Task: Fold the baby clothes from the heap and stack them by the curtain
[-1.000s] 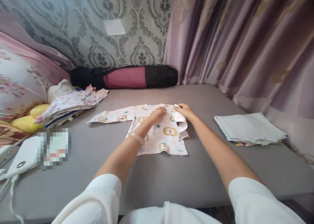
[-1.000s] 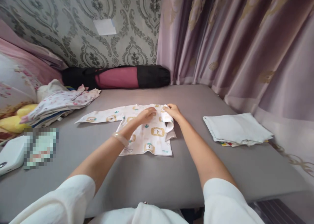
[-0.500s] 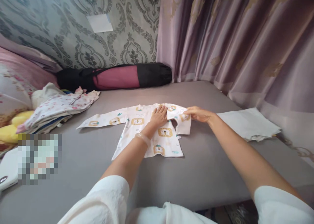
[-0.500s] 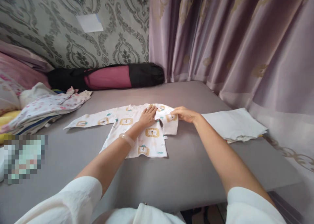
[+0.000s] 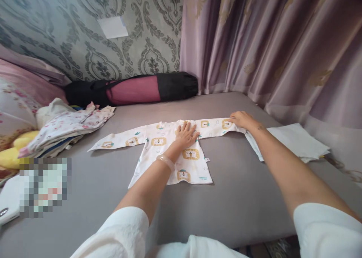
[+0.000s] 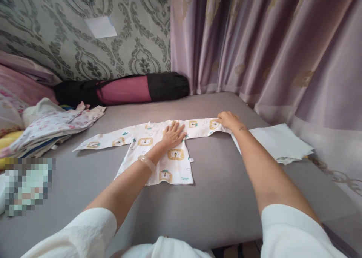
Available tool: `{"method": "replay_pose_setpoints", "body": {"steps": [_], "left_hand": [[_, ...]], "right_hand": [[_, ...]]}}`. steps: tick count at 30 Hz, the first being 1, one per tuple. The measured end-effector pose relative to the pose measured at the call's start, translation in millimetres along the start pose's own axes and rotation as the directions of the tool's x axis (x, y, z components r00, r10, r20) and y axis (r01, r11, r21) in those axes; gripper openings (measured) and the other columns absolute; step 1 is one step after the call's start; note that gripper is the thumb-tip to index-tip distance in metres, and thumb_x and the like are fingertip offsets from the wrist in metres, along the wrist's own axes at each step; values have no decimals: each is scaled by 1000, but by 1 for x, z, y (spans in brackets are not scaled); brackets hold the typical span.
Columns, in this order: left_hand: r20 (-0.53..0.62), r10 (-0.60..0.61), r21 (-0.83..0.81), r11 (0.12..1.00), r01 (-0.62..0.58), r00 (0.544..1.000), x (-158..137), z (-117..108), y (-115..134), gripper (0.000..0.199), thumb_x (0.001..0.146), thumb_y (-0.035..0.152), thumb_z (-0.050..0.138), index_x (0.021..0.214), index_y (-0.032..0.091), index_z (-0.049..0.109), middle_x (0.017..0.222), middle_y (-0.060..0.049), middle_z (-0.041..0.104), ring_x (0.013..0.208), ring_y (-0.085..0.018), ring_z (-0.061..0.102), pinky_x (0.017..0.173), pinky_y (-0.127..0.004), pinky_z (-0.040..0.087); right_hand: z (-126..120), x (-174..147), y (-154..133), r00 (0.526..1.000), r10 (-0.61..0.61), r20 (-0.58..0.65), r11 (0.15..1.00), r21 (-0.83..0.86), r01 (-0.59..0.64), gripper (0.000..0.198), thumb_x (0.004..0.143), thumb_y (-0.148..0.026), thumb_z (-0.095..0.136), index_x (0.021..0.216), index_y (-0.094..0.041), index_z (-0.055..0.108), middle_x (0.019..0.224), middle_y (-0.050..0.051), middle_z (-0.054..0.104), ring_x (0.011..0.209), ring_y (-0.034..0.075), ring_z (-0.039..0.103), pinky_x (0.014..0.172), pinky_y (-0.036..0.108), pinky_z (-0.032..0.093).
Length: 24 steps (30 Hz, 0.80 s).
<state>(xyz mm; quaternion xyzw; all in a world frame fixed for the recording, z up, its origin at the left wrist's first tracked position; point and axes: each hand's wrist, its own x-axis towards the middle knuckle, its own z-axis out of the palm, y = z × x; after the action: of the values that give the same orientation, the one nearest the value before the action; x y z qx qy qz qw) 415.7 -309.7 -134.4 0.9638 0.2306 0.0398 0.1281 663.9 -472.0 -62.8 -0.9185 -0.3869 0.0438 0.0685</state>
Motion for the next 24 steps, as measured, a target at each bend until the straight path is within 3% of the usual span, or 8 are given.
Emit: {"method": "replay_pose_setpoints", "body": {"steps": [5,12,16,19,21,24], "left_hand": [[29,-6,24,1000,6,1000,1,1,2,66,96,58,21,152,24,31,161,-11,21,149,-30,14,118,-54,11],[21,-21,66,998,19,1000,-4,-1,6,66,97,56,16,153,23,27,162,-9,19,150,-29,12,119,-53,10],[129,-20,12,1000,19,991,-1,-12,5,65,97,55,20,153,21,24,163,-10,14,150,-28,7,119,-53,7],[201,-5,-37,999,12,980,-12,-27,9,57,97,49,31,145,20,36,159,-14,26,147,-28,21,117,-52,16],[175,66,-61,997,-56,982,-33,-36,18,45,97,44,36,133,20,48,147,-13,43,137,-26,39,114,-50,22],[94,181,-66,982,-175,979,-81,-44,40,45,95,49,46,126,18,54,132,-14,53,122,-27,52,109,-46,30]], "right_hand": [[10,-1,6,1000,2,30,993,-121,2,20,93,-27,57,102,-21,73,107,13,66,95,23,61,78,32,41],[17,3,14,992,-112,-63,939,-334,84,33,95,-17,40,110,-18,70,110,14,62,102,24,57,81,33,40],[30,-2,8,998,-22,-62,924,-383,-4,39,90,-5,36,107,-15,70,111,15,63,106,26,56,87,37,38],[34,-9,-6,989,-27,-147,934,-357,-28,38,90,-5,36,110,-12,68,114,18,63,111,29,54,90,40,37],[35,-17,-24,972,-130,-196,954,-293,69,36,91,-8,39,114,-12,67,117,18,62,112,30,53,92,41,37],[38,-34,-58,912,-385,-139,922,-99,374,33,93,-14,43,114,-17,69,114,13,65,107,26,56,93,37,39]]}}
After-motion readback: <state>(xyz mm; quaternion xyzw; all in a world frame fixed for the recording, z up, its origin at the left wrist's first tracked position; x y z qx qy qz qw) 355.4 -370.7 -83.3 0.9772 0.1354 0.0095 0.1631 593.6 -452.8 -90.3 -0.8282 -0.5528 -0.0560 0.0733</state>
